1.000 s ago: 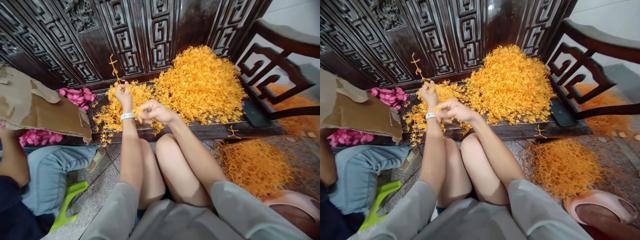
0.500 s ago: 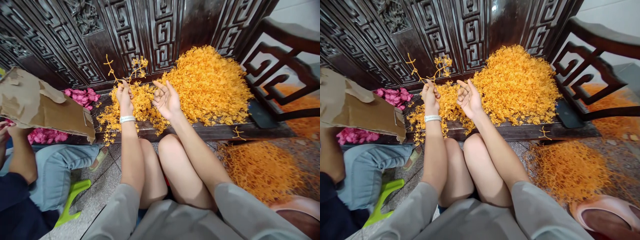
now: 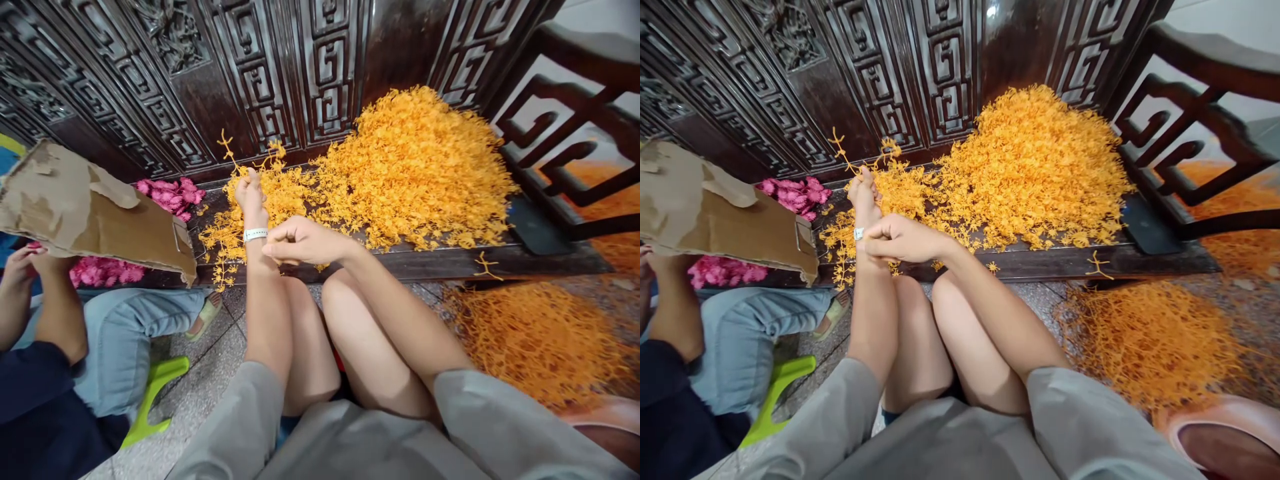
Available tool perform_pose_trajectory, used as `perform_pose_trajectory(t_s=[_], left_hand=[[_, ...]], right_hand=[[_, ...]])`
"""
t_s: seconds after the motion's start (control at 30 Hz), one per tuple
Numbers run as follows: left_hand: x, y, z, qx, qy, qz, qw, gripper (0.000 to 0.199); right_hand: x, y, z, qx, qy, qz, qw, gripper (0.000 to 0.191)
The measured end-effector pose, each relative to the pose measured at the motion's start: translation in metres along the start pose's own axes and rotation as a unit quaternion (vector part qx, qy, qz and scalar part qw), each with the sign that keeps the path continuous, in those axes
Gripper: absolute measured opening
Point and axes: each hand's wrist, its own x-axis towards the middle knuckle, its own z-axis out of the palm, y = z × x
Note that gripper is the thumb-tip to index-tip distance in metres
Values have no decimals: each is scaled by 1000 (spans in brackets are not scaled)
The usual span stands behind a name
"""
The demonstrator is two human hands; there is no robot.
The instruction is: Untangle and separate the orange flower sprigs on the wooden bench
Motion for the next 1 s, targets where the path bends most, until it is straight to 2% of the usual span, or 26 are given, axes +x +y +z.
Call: perform_pose_trajectory(t_s=[0.03, 0.1, 0.17, 0.2, 0.27, 0.3, 0.37, 0.43, 0.47, 0.53, 0.57, 0.6, 0.63, 0.67, 0.7, 0.77, 0.83, 0.87, 0.93, 1.0], left_hand=[[-1, 2, -1, -15, -21, -10, 1000, 51], [-6, 7, -3, -49, -60, -9, 997, 48], [-15, 13, -4, -63, -85, -11, 994, 46], [-19, 16, -3, -59, -97, -17, 993, 46], [-26, 18, -2, -39, -141, -34, 989, 46], [-28, 18, -1, -27, -169, -42, 984, 46], [-30, 16, 2, -6, -208, -45, 977, 46], [-28, 12, 4, 14, -174, -23, 984, 49], [-25, 9, 5, 23, -135, -7, 991, 50], [-19, 5, 6, 37, -60, 12, 997, 54], [-16, 4, 5, 39, -42, 9, 998, 55], [-14, 4, 5, 36, -41, 1, 999, 55], [-12, 4, 4, 27, -52, -7, 998, 55], [-12, 5, 3, 16, -67, -10, 998, 55], [-12, 7, 2, 5, -82, -8, 997, 54], [-16, 10, 1, -13, -102, 6, 995, 54], [-20, 14, 0, -20, -121, 13, 992, 54], [-23, 15, 0, -22, -134, 14, 991, 53], [-27, 16, 0, -20, -166, 12, 986, 53], [-29, 15, 1, -4, -199, 7, 980, 52]], right_hand=[[1, 2, 0, -21, 34, 5, 999, 46], [4, 13, -9, -40, 177, 33, 983, 39], [5, 29, -26, -10, 351, 63, 934, 38], [6, 36, -36, 15, 414, 68, 908, 43], [5, 46, -51, 52, 467, 53, 881, 60], [4, 47, -55, 54, 463, 36, 884, 65], [1, 43, -54, 35, 439, -5, 898, 58], [-2, 31, -43, 22, 372, -35, 927, 48], [-3, 24, -35, 25, 305, -38, 951, 46], [-5, 8, -17, 32, 111, -14, 993, 41], [-6, 2, -9, 26, 17, 4, 1000, 38], [-5, -1, -2, 13, -49, 19, 999, 36], [-4, -1, 2, -5, -77, 32, 997, 35], [-2, 1, 4, -26, -65, 43, 997, 34], [0, 4, 3, -41, -19, 53, 998, 34], [5, 16, -6, -34, 148, 75, 986, 38], [7, 26, -20, 19, 334, 83, 939, 44], [7, 30, -27, 49, 403, 78, 911, 46], [5, 35, -40, 86, 475, 61, 874, 53], [2, 37, -49, 92, 489, 39, 866, 57]])
